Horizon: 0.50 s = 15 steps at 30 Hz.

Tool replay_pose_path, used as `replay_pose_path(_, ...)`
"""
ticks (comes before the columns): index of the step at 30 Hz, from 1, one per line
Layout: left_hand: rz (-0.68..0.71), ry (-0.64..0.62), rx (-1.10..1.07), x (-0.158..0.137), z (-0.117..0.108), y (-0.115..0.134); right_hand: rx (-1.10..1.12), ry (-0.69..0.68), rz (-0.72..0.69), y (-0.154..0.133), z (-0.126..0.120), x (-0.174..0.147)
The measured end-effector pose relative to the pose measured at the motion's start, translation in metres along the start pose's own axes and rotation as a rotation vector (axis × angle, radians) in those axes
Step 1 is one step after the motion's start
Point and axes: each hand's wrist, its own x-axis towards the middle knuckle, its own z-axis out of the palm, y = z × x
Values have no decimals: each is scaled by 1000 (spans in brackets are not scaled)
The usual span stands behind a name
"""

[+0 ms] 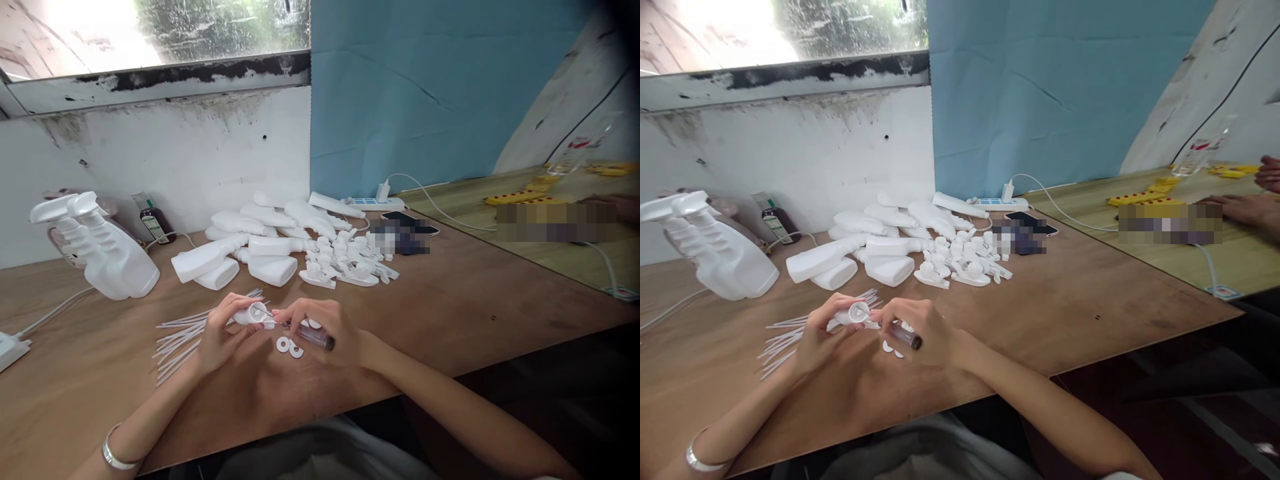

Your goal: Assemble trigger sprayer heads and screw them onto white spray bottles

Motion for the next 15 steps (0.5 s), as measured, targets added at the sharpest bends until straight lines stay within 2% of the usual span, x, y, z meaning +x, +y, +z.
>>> replay_pose_path(5,46,-46,-48,0,1,0,301,115,366,-3,-11,6)
replay_pose_path(7,68,-65,-37,0,1,0,378,146,467,-3,-14,8)
replay_pose_path(15,258,-133,58,3,0,-4,530,222,533,-2,-16,10)
